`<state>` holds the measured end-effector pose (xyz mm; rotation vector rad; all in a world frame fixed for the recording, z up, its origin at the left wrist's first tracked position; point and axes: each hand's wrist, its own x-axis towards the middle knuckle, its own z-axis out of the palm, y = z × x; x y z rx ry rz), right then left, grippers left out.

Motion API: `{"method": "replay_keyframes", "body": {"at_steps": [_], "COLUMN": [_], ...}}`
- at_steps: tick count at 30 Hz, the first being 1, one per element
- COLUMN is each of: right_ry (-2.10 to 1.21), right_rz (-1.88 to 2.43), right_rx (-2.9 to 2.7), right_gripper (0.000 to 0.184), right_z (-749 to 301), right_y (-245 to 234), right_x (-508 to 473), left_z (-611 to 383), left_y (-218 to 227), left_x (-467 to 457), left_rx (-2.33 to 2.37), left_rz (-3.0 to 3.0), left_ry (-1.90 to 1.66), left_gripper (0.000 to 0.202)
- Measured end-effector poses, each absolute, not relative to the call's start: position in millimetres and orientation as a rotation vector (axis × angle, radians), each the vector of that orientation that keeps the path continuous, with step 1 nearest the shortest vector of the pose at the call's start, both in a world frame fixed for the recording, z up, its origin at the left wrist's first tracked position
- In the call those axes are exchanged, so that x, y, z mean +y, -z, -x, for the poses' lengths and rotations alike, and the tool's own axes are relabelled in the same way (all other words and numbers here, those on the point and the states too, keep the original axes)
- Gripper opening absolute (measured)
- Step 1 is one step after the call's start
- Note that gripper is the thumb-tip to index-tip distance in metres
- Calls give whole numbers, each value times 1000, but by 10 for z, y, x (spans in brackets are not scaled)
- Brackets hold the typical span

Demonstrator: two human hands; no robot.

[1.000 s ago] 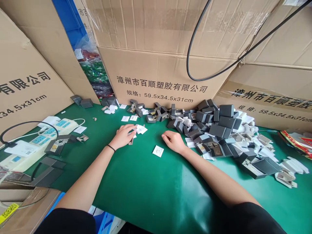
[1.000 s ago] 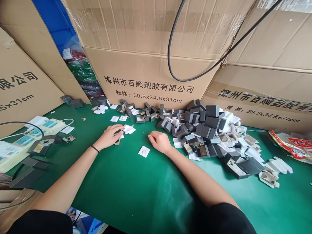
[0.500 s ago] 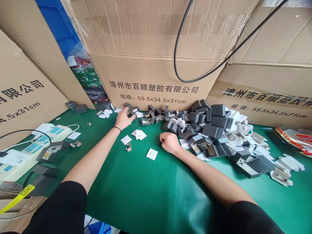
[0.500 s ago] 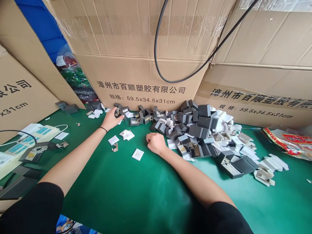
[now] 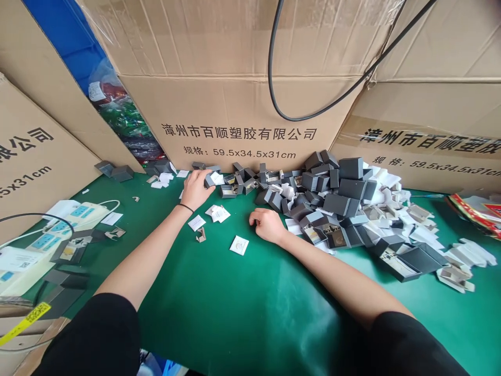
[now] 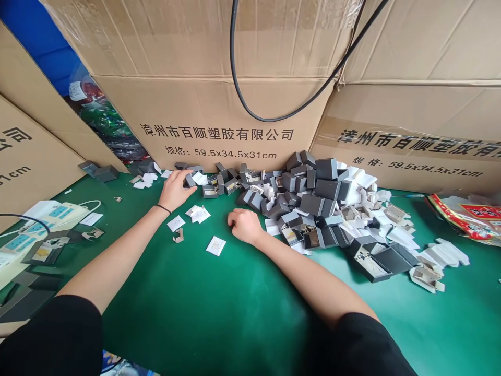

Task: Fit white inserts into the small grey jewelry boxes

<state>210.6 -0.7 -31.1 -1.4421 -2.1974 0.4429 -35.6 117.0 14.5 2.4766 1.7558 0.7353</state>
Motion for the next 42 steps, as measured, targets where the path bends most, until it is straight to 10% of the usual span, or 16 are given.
{"method": "replay_keyframes", "body": {"at_steps": [5,11,24,42], "right_ry": [-423,-420,-188,-286], "right_rz": [1438,1406,899,993], "right_rx": [-2232,-2257,-2252,-2326], "right_gripper": [33,33,38,32], "right_z": [-2102,-2113,-2028,-1981], "right_y": [261,266,225,312], "right_x": [-22,-20,-196,-131], "left_z": [401,365,-125,802], "left_y": [-362,-385,17,-123], "left_x": [894,485,-113,408], "left_rx": [1423,1496,565,905], "left_rz": [-2805,-1831,-976,-827], "left_ry": [-820,-1439,-710,-1189], "left_gripper": [45,78,58,52]}}
